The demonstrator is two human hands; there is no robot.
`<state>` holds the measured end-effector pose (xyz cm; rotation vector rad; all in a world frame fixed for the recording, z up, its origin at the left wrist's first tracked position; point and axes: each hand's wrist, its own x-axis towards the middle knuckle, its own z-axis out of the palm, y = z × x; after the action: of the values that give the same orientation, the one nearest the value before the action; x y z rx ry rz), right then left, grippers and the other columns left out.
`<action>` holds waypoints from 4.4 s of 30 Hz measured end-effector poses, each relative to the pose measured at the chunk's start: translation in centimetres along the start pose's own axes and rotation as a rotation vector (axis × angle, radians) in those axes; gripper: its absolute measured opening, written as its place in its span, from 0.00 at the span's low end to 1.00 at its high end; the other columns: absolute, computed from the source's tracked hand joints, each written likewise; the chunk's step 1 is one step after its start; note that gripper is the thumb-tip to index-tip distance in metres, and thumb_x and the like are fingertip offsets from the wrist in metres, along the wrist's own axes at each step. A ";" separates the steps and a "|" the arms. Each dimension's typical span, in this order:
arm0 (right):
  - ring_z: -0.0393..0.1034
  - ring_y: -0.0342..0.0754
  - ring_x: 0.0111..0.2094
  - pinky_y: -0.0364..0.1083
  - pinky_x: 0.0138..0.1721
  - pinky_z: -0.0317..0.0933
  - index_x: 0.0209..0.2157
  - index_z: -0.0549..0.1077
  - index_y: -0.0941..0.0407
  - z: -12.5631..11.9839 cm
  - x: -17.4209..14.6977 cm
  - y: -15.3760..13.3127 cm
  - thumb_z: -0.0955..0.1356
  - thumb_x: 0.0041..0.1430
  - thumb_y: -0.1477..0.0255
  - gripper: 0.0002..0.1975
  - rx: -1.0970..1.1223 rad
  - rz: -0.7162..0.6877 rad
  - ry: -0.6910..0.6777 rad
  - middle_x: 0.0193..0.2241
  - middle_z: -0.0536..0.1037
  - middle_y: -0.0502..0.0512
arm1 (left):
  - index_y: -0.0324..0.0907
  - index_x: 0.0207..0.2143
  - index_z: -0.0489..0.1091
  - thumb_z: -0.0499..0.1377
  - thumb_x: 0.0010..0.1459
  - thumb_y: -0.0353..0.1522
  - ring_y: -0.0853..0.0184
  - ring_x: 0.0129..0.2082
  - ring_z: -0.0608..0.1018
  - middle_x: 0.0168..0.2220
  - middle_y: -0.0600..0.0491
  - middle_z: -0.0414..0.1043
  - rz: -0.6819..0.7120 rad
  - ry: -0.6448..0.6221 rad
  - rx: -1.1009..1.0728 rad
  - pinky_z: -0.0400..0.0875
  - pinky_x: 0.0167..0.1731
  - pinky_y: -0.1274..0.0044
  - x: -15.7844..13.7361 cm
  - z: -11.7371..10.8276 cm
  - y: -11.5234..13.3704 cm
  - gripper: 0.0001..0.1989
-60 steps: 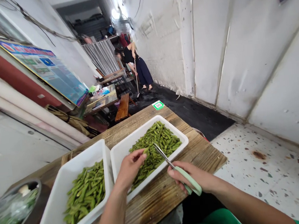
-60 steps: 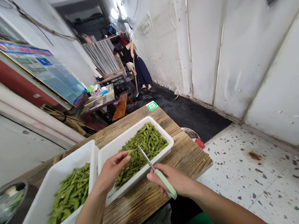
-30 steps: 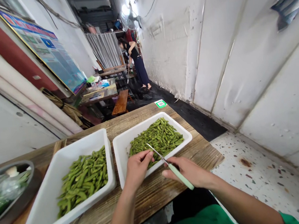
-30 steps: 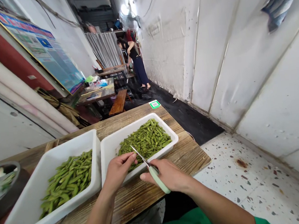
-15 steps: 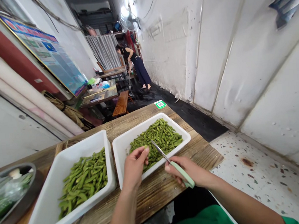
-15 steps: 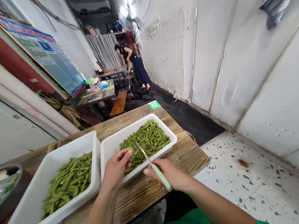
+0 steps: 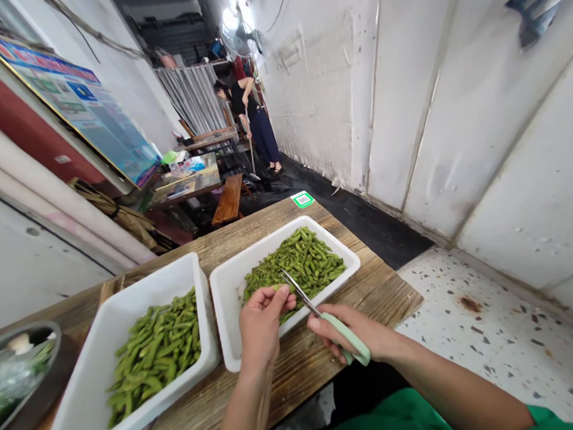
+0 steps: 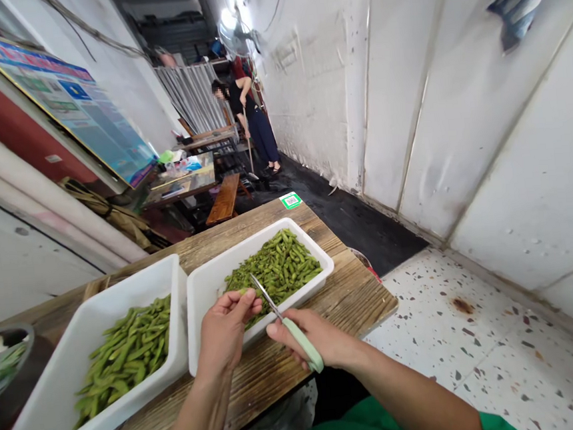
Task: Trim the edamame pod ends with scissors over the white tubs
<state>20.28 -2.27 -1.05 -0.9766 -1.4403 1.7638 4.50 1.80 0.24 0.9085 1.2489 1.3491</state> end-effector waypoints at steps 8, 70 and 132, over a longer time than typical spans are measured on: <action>0.53 0.35 0.10 0.35 0.09 0.50 0.26 0.62 0.57 0.5 0.5 0.6 0.65 0.49 0.52 0.21 0.073 0.060 0.047 0.13 0.59 0.41 | 0.36 0.28 0.68 0.64 0.41 0.38 0.68 0.25 0.74 0.25 0.52 0.71 0.092 0.062 0.191 0.70 0.32 0.73 -0.1 -0.1 -0.1 0.15; 0.57 0.35 0.16 0.37 0.18 0.55 0.34 0.62 0.57 -0.2 0.4 1.0 0.61 0.53 0.51 0.21 0.052 0.039 0.020 0.20 0.62 0.44 | 0.36 0.30 0.73 0.67 0.38 0.31 0.72 0.29 0.74 0.27 0.53 0.73 -0.161 -0.216 -0.049 0.65 0.32 0.80 1.7 -0.7 0.5 0.13; 0.57 0.41 0.23 0.40 0.26 0.53 0.31 0.67 0.57 0.1 0.6 0.1 0.63 0.55 0.58 0.15 -0.384 -0.121 0.034 0.22 0.66 0.48 | 0.37 0.28 0.71 0.59 0.47 0.40 0.74 0.20 0.66 0.26 0.51 0.73 -0.044 -0.418 0.343 0.60 0.21 0.81 1.3 -3.8 0.4 0.14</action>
<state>19.89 -1.87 -1.18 -1.0777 -1.8169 1.4040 0.54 2.42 -0.21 1.3167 1.1760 0.8596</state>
